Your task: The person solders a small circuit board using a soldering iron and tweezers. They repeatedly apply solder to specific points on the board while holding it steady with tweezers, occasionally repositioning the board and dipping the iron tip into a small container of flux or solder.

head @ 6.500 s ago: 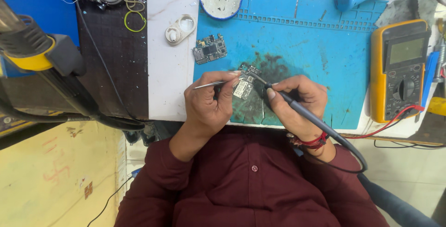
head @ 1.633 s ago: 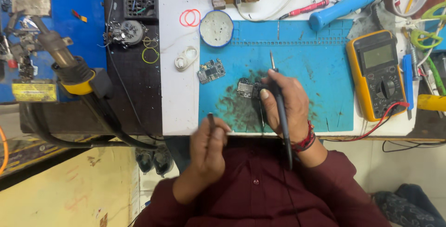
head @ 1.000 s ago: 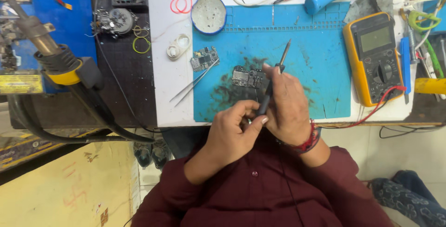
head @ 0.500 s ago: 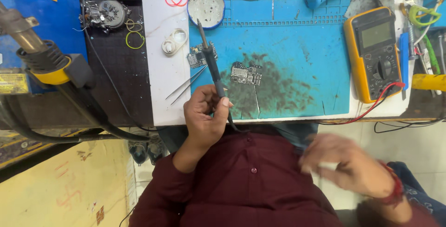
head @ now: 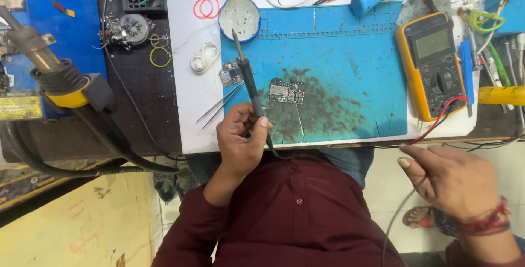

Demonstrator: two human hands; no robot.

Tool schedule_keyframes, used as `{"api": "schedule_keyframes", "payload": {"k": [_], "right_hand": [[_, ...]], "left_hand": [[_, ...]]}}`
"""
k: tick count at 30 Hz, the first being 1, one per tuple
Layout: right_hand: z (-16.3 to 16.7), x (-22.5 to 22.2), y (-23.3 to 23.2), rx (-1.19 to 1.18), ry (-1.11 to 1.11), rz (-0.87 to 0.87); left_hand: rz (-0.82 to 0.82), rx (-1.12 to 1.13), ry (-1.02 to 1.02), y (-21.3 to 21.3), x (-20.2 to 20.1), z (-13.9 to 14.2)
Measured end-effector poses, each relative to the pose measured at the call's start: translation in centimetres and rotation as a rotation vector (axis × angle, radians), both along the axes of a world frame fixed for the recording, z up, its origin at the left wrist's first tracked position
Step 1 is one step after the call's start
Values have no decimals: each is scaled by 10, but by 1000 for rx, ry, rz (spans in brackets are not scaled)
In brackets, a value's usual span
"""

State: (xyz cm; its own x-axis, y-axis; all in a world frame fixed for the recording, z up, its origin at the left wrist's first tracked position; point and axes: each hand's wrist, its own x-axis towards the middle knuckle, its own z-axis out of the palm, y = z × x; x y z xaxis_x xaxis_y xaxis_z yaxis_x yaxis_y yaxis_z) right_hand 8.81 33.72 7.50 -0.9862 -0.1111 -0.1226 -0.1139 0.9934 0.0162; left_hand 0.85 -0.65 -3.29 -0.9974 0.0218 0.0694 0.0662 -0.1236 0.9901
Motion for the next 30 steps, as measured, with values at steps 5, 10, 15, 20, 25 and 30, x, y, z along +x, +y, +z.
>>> {"api": "schedule_keyframes", "payload": {"k": [5, 10, 15, 20, 25, 30], "right_hand": [[-3, -8, -10, -836, -61, -227], [15, -26, -63, -1410, 94, -170], [22, -78, -100, -605, 384, 168], [24, -90, -105, -266, 210, 143], [16, -85, -95, -273, 167, 106], [5, -85, -93, -466, 3, -37]], "left_hand": [[7, 24, -28, 0, -2, 2], [8, 10, -22, 0, -1, 1], [25, 70, -48, -1, -2, 2], [19, 62, -60, -2, 0, 2], [2, 60, -64, -2, 1, 1], [-5, 63, -66, -2, 0, 1]]}}
